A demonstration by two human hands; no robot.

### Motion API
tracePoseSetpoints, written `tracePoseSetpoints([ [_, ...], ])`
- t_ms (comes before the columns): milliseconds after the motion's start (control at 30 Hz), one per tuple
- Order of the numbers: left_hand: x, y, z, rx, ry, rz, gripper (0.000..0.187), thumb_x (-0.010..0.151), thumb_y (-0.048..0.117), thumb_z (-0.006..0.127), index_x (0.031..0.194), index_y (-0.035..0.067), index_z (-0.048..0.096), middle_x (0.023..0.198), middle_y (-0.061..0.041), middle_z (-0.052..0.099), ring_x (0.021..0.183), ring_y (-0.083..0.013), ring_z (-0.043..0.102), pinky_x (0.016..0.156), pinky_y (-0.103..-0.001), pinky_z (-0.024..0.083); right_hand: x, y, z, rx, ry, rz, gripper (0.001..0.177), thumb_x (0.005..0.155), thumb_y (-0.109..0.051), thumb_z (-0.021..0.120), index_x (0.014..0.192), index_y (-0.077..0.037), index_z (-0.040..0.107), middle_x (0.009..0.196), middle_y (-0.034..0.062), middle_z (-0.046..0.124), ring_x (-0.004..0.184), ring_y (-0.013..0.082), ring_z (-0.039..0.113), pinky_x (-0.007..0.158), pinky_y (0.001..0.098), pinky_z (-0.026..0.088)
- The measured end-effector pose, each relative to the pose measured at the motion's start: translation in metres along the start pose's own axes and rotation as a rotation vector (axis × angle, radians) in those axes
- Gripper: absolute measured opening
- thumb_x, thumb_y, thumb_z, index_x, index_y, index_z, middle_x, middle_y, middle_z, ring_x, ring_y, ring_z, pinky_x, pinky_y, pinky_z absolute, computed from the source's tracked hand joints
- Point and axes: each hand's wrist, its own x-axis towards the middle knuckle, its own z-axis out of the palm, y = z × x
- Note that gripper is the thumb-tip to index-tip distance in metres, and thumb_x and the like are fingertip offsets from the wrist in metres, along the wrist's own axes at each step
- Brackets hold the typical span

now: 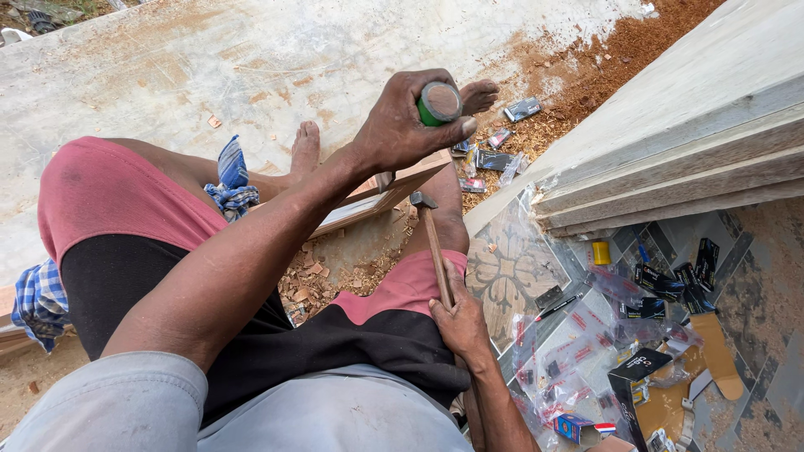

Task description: The person carves out sections of a wooden frame using a chisel and a hammer.

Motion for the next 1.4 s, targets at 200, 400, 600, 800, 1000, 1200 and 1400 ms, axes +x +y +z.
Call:
tracePoseSetpoints([
  [200,0.017,-0.002,0.013,-0.105,-0.018,0.051,0.03,0.093,0.028,0.083,0.095,0.001,0.069,0.093,-0.009,0.078,0.098,-0.017,0.076,0.089,-0.033,0.061,0.0,0.005,0.0,0.017,0.003,-0.078,0.082,0.081,-0.009,0.071,0.156,-0.01,0.038,0.14,0.0246,0.062,0.13,0.0331,0.062,0.105,0.0374,0.048],
  [400,0.011,-0.007,0.007,0.016,0.049,-0.013,0.026,0.091,0.023,0.083,0.09,0.002,0.068,0.082,-0.009,0.075,0.078,-0.0149,0.073,0.071,-0.032,0.059,0.0,0.007,0.0,0.012,0.008,-0.097,0.081,0.082,-0.009,0.071,0.156,-0.009,0.037,0.14,0.0255,0.061,0.13,0.0337,0.062,0.106,0.0376,0.048],
  [600,0.002,-0.001,0.004,0.11,0.102,0.053,0.026,0.089,0.02,0.083,0.091,0.0,0.065,0.077,-0.011,0.069,0.071,-0.0141,0.068,0.064,-0.034,0.055,-0.002,0.008,0.001,-0.009,0.002,-0.079,0.082,0.083,-0.01,0.072,0.157,-0.01,0.037,0.137,0.0266,0.063,0.126,0.0338,0.064,0.104,0.0374,0.049],
  [800,0.007,-0.007,-0.002,0.046,0.109,0.001,0.027,0.091,0.023,0.082,0.087,0.002,0.065,0.077,-0.012,0.069,0.072,-0.0168,0.068,0.064,-0.034,0.056,-0.002,-0.036,-0.047,0.035,0.103,-0.126,0.083,0.086,-0.009,0.072,0.16,-0.01,0.034,0.108,0.0153,0.075,0.089,0.0185,0.073,0.081,0.0331,0.059],
  [1000,0.007,-0.013,0.005,0.186,0.154,0.071,0.032,0.09,0.024,0.084,0.092,-0.001,0.065,0.077,-0.013,0.067,0.07,-0.017,0.065,0.066,-0.035,0.055,-0.015,-0.128,-0.212,0.032,0.612,-0.722,0.023,0.117,-0.005,0.054,0.136,-0.001,0.041,0.079,0.0065,0.059,0.06,0.011,0.059,0.056,0.0245,0.051],
  [1200,0.01,0.004,0.001,0.121,0.083,0.031,0.027,0.09,0.022,0.082,0.087,0.001,0.066,0.076,-0.011,0.068,0.07,-0.0159,0.066,0.064,-0.035,0.054,0.014,-0.15,-0.186,-0.307,0.326,-0.644,0.067,0.099,-0.007,0.059,0.157,0.002,0.029,0.054,0.0015,0.052,0.046,0.0133,0.052,0.048,0.0328,0.046],
  [1400,0.011,0.01,0.004,0.027,0.075,0.033,0.023,0.091,0.02,0.079,0.09,0.0,0.066,0.08,-0.008,0.071,0.075,-0.0124,0.069,0.069,-0.033,0.057,0.004,-0.163,-0.197,-0.393,0.166,-0.637,0.08,0.095,-0.008,0.068,0.163,-0.01,0.027,0.061,0.0042,0.054,0.05,0.0106,0.053,0.048,0.0311,0.048],
])
